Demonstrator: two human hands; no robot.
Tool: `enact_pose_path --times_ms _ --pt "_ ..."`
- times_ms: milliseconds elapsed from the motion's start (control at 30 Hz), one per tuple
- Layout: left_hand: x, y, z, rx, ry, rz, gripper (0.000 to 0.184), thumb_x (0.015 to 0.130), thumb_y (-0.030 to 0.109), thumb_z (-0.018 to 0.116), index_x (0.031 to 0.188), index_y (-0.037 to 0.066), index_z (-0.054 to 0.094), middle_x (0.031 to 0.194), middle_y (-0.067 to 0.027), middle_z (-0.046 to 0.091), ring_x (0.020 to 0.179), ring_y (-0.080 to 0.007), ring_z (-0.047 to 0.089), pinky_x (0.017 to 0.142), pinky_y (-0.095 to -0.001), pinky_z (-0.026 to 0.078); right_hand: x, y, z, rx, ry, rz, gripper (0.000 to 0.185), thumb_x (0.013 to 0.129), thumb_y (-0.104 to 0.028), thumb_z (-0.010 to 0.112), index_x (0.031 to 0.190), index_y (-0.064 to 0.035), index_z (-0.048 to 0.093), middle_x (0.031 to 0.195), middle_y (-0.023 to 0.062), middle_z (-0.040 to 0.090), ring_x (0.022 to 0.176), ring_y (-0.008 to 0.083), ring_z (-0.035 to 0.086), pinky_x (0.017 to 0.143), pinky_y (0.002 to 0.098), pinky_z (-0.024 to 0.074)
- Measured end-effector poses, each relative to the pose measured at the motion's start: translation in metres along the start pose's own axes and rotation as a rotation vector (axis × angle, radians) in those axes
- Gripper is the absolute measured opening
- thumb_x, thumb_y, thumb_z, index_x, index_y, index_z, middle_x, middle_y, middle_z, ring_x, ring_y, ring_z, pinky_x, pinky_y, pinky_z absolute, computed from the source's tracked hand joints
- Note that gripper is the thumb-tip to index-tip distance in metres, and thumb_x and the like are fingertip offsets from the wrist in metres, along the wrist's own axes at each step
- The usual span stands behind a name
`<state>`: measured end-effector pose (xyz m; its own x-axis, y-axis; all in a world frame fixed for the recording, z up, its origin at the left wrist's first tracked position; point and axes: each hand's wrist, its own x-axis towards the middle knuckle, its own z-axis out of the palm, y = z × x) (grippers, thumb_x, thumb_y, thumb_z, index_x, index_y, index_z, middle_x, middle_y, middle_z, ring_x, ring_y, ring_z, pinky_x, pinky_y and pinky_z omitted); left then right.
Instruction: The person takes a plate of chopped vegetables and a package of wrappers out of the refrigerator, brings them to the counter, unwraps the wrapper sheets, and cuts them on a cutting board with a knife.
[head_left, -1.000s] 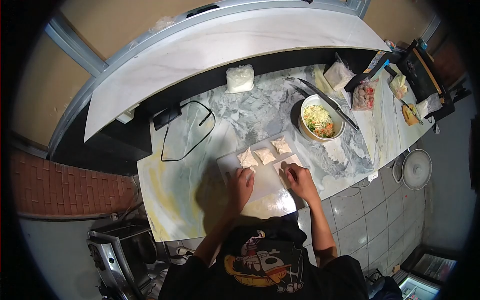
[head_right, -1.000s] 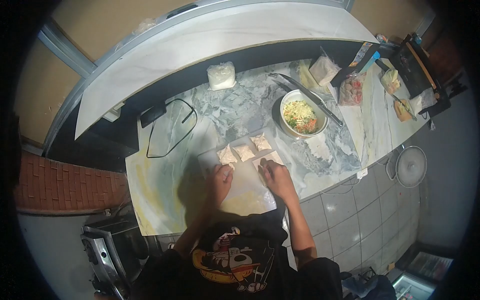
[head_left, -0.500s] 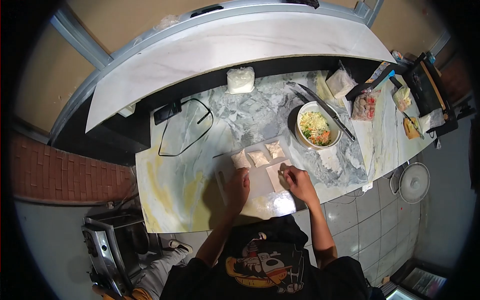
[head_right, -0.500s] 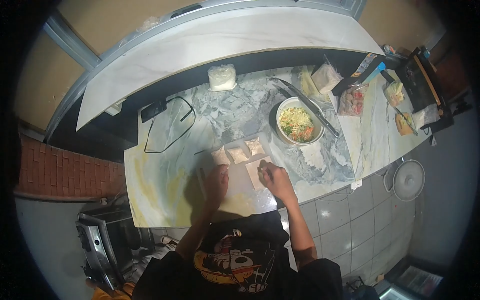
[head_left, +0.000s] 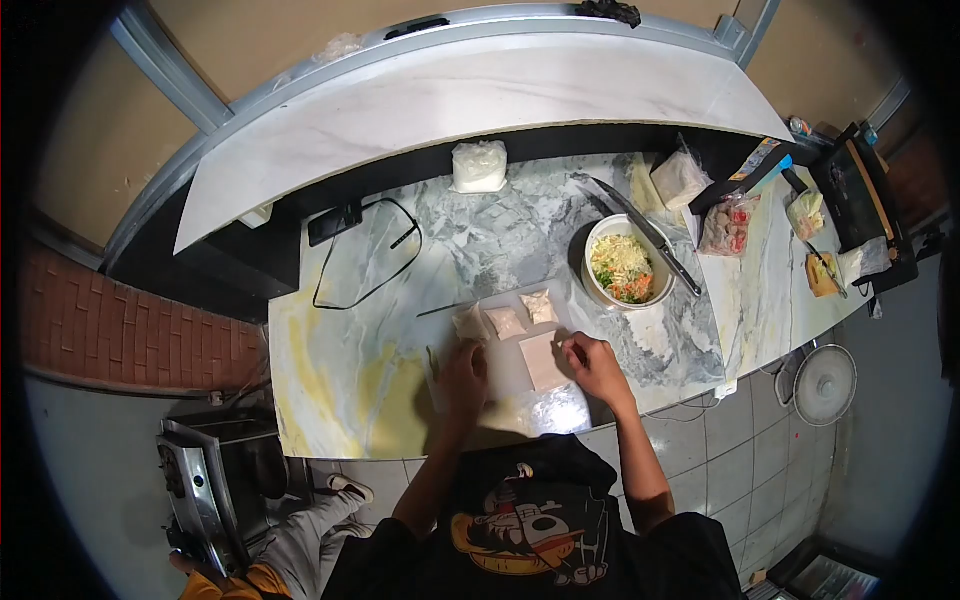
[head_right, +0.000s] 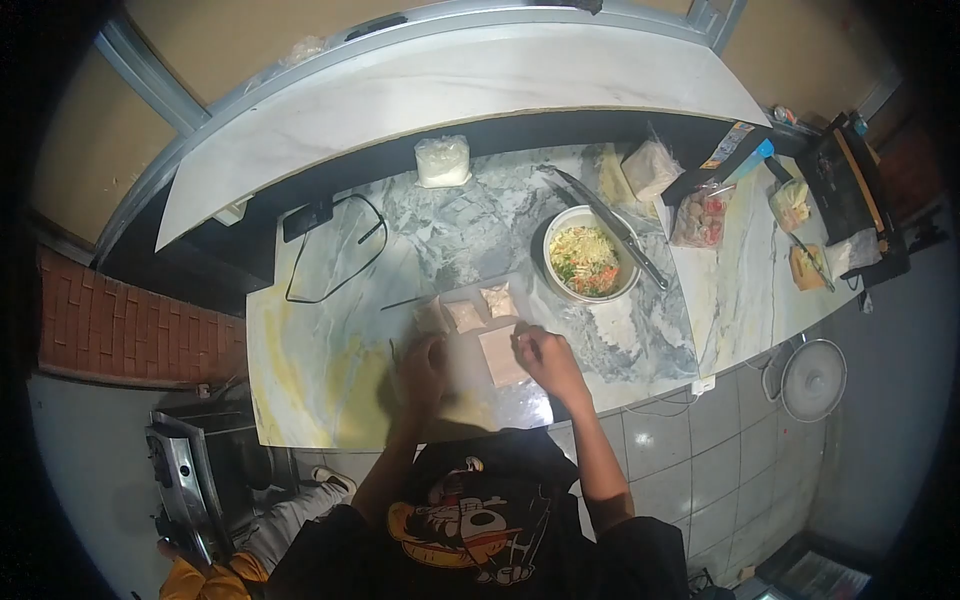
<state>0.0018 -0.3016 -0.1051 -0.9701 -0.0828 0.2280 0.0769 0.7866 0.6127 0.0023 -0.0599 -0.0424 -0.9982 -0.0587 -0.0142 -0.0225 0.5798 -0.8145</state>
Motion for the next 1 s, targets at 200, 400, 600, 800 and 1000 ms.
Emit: enact_pose_path --times_ms 200,400,600,800,1000 --pt "0.002 -0.003 0.006 -0.132 0.043 0.070 0.016 0.091 0.011 0.055 0.103 0.009 0.066 0.103 -0.0128 0.064 0.091 -0.0353 0.064 0.077 -0.0454 0.051 -0.001 0.008 -0.007 -0.011 -0.005 0.024 0.008 0.085 -0.003 0.060 0.091 0.0018 0.060 0.071 0.0161 0.062 0.061 0.0267 0.061 0.061 0.0357 0.0476" --pt "0.000 -0.001 0.010 -0.104 0.012 0.008 0.014 0.092 0.011 0.054 0.101 0.009 0.064 0.102 -0.0117 0.064 0.090 -0.0349 0.064 0.075 -0.0461 0.051 0.001 0.012 -0.010 -0.025 -0.039 0.121 0.014 0.086 -0.013 0.062 0.090 0.0002 0.059 0.078 0.0218 0.065 0.078 0.0402 0.065 0.069 0.0443 0.0497" --pt "0.004 0.009 -0.002 -0.120 0.036 -0.049 0.012 0.090 0.008 0.058 0.100 0.008 0.064 0.093 -0.0126 0.067 0.080 -0.0313 0.066 0.070 -0.0407 0.052 0.003 0.021 -0.014 0.040 -0.078 0.090 0.012 0.086 -0.011 0.061 0.088 0.0000 0.059 0.077 0.0211 0.065 0.077 0.0391 0.065 0.068 0.0439 0.0499" --pt "0.013 0.014 -0.014 -0.581 0.055 -0.393 0.013 0.090 0.009 0.065 0.102 0.002 0.065 0.087 -0.0052 0.068 0.080 -0.0135 0.064 0.071 -0.0264 0.050 0.009 0.030 -0.030 0.021 -0.108 0.032 0.009 0.084 -0.006 0.061 0.091 0.0003 0.060 0.074 0.0159 0.065 0.069 0.0286 0.064 0.065 0.0374 0.0499" --pt "0.007 0.011 -0.024 -1.033 0.120 -0.515 0.017 0.091 0.007 0.062 0.108 0.002 0.061 0.097 -0.0022 0.065 0.092 -0.0137 0.063 0.084 -0.0279 0.048 0.010 0.049 -0.041 0.046 -0.158 0.008 0.011 0.084 -0.005 0.062 0.093 0.0006 0.061 0.077 0.0145 0.065 0.069 0.0256 0.064 0.065 0.0347 0.0497"
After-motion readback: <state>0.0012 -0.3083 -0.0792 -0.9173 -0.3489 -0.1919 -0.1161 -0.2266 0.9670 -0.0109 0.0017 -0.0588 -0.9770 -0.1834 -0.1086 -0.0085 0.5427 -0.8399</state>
